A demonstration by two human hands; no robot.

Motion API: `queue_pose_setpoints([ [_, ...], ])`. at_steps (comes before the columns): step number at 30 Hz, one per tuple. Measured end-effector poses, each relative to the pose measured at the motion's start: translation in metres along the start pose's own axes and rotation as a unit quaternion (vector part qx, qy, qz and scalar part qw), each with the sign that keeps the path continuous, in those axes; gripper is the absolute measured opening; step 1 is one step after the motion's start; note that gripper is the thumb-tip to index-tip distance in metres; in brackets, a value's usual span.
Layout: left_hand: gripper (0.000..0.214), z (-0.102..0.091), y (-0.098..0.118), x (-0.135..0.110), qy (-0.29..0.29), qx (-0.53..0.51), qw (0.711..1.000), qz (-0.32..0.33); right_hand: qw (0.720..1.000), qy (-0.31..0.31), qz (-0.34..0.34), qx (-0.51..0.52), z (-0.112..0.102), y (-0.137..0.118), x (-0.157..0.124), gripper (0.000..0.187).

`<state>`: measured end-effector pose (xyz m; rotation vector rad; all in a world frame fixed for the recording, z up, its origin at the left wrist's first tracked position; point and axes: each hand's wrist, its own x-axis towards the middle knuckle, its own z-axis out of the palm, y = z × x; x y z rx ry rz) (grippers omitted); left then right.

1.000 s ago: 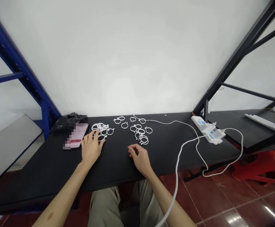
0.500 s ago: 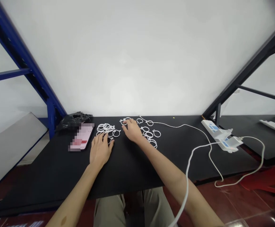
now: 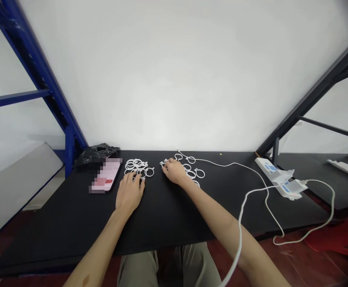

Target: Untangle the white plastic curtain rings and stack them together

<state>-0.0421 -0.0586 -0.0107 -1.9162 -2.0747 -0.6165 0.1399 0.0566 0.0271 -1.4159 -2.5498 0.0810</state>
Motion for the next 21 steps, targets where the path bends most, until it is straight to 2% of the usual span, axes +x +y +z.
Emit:
queue_pose_setpoints([
  [10, 0.032, 0.000, -0.001, -0.001, -0.001, 0.019, 1.000, 0.013, 0.998, 0.054, -0.010, 0.034, -0.025, 0.012, -0.042, 0.029],
  [21, 0.031, -0.002, -0.001, -0.001, -0.002, 0.024, 1.000, 0.016, 0.991, 0.082, -0.069, 0.076, -0.030, 0.018, -0.063, 0.029],
])
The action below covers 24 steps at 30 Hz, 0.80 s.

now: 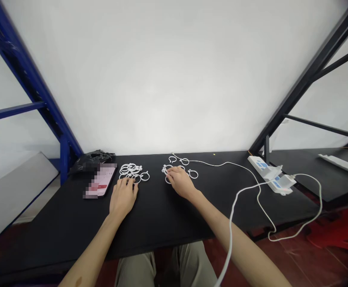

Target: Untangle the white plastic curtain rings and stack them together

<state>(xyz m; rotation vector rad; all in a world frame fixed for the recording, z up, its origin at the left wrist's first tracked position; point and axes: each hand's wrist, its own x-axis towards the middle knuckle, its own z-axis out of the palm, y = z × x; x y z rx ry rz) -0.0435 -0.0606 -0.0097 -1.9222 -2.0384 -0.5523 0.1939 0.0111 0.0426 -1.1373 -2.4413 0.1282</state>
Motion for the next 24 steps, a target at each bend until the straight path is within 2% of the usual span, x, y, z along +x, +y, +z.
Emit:
queue_pose_setpoints([
  [3, 0.031, -0.001, 0.001, 0.000, -0.004, -0.003, 1.000, -0.001, 1.000, -0.011, -0.012, -0.001, 0.001, 0.000, -0.006, 0.031],
  [7, 0.032, 0.000, 0.000, 0.000, -0.005, -0.017, 1.000, -0.006, 0.999, -0.031, -0.027, -0.009, 0.003, 0.002, -0.016, 0.024],
  [10, 0.033, -0.001, -0.002, 0.000, -0.001, -0.026, 1.000, -0.010, 0.999, -0.023, -0.025, -0.013, -0.001, 0.004, -0.023, 0.029],
  [14, 0.033, -0.009, 0.003, -0.005, 0.053, -0.062, 0.997, 0.003, 1.000, 0.010, -0.018, -0.002, -0.010, -0.003, -0.034, 0.033],
  [16, 0.034, -0.012, 0.015, -0.011, 0.075, -0.126, 0.988, 0.040, 0.998, 0.028, -0.016, 0.047, -0.011, -0.012, -0.042, 0.033],
  [18, 0.038, -0.013, 0.033, -0.019, 0.064, -0.207, 0.974, 0.063, 0.989, 0.033, -0.032, 0.138, -0.010, -0.026, -0.051, 0.032],
  [21, 0.044, -0.012, 0.058, -0.031, 0.021, -0.319, 0.947, 0.032, 0.964, 0.018, -0.054, 0.258, -0.005, -0.046, -0.066, 0.030],
  [24, 0.041, -0.014, 0.070, -0.038, -0.021, -0.378, 0.926, -0.005, 0.942, 0.018, -0.038, 0.334, 0.003, -0.057, -0.077, 0.025],
])
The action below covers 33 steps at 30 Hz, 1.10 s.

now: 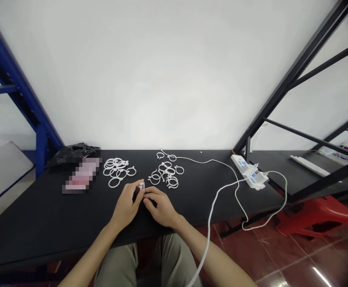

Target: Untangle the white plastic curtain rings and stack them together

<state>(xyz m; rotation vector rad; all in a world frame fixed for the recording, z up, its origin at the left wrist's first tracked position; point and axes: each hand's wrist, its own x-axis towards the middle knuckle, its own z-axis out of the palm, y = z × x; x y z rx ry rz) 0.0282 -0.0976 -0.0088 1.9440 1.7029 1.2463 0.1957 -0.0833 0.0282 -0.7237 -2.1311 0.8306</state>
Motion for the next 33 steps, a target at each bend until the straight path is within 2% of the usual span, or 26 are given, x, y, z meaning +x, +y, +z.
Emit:
queue_pose_setpoints([
  [4, 0.037, -0.003, 0.003, -0.003, -0.024, -0.019, 0.999, -0.016, 0.997, 0.026, 0.038, 0.057, 0.004, 0.004, -0.006, 0.013],
  [6, 0.035, -0.004, 0.002, -0.003, -0.020, -0.008, 1.000, -0.012, 0.992, 0.061, 0.072, 0.081, 0.003, 0.006, -0.007, 0.010],
  [9, 0.032, -0.002, 0.002, -0.004, -0.026, 0.036, 0.999, 0.025, 0.978, 0.127, 0.125, 0.107, 0.004, 0.009, -0.007, 0.003],
  [10, 0.032, 0.000, 0.002, -0.004, -0.035, 0.054, 0.997, 0.041, 0.975, 0.136, 0.136, 0.108, 0.004, 0.010, -0.007, 0.008],
  [13, 0.031, 0.002, 0.004, -0.005, -0.066, 0.096, 0.991, 0.065, 0.977, 0.122, 0.148, 0.088, 0.007, 0.014, -0.006, 0.018],
  [20, 0.032, 0.003, 0.006, -0.005, -0.090, 0.135, 0.984, 0.074, 0.983, 0.114, 0.143, 0.028, 0.010, 0.021, -0.006, 0.012],
  [23, 0.034, 0.002, 0.006, -0.005, -0.101, 0.136, 0.983, 0.075, 0.982, 0.116, 0.147, 0.012, 0.010, 0.021, -0.005, 0.007],
  [33, 0.035, -0.001, 0.012, -0.005, -0.117, 0.098, 0.986, 0.068, 0.972, 0.128, 0.195, 0.015, 0.006, 0.025, -0.005, 0.019],
])
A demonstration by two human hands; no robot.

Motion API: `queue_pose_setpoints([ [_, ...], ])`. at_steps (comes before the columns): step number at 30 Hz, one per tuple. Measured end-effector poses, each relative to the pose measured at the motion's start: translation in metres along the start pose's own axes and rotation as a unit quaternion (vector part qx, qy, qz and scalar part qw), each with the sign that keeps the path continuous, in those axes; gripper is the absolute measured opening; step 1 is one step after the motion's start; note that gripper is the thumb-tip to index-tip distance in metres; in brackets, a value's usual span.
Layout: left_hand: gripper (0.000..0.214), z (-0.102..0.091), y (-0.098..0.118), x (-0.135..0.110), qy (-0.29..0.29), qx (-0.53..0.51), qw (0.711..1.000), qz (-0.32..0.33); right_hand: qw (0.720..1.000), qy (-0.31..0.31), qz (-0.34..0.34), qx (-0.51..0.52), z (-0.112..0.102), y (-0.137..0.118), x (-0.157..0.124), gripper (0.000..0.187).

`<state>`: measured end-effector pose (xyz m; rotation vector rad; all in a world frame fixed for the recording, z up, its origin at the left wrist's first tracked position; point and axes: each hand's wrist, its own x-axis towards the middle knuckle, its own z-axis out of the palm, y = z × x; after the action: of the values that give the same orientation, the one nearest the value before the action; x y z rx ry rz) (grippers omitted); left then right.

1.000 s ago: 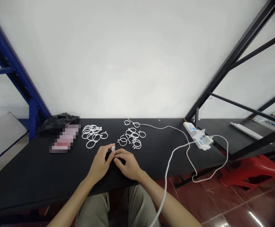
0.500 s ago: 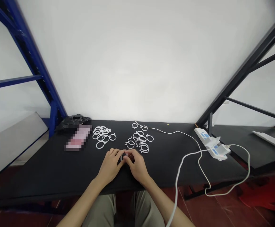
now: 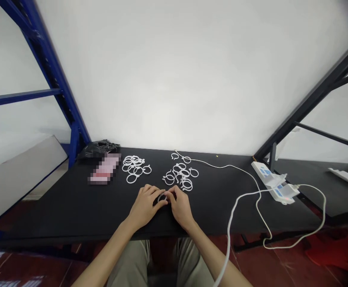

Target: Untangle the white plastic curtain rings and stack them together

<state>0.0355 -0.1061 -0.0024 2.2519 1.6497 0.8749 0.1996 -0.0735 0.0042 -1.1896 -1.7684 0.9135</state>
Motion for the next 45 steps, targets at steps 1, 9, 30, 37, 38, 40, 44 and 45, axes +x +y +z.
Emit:
queue_pose_setpoints([
  [1, 0.034, -0.001, 0.001, 0.000, -0.004, -0.001, 1.000, 0.002, 1.000, -0.004, 0.004, 0.004, 0.000, 0.001, 0.000, 0.019],
  [9, 0.033, 0.001, -0.001, 0.001, -0.019, 0.001, 1.000, 0.022, 0.998, -0.014, 0.029, 0.059, -0.001, 0.002, 0.001, 0.013],
  [30, 0.044, -0.056, -0.076, 0.019, 0.123, 0.230, 0.943, -0.205, 0.999, -0.042, -0.003, -0.018, -0.002, -0.007, 0.003, 0.022],
  [37, 0.045, -0.050, -0.078, -0.005, 0.161, 0.240, 0.936, -0.200, 0.998, -0.041, -0.010, -0.049, -0.002, -0.005, 0.003, 0.021],
  [38, 0.044, -0.050, -0.076, -0.012, 0.170, 0.240, 0.936, -0.192, 0.997, -0.036, -0.021, -0.066, -0.002, -0.005, 0.003, 0.021],
  [40, 0.040, -0.049, -0.070, -0.024, 0.176, 0.240, 0.938, -0.177, 0.991, -0.027, -0.061, -0.114, 0.000, -0.003, 0.006, 0.019],
  [44, 0.035, -0.047, -0.063, -0.037, 0.138, 0.239, 0.948, -0.156, 0.951, 0.000, -0.166, -0.259, 0.006, 0.002, 0.021, 0.021],
  [45, 0.034, -0.047, -0.063, -0.038, 0.128, 0.243, 0.949, -0.156, 0.938, 0.013, -0.185, -0.293, 0.008, 0.003, 0.025, 0.024],
])
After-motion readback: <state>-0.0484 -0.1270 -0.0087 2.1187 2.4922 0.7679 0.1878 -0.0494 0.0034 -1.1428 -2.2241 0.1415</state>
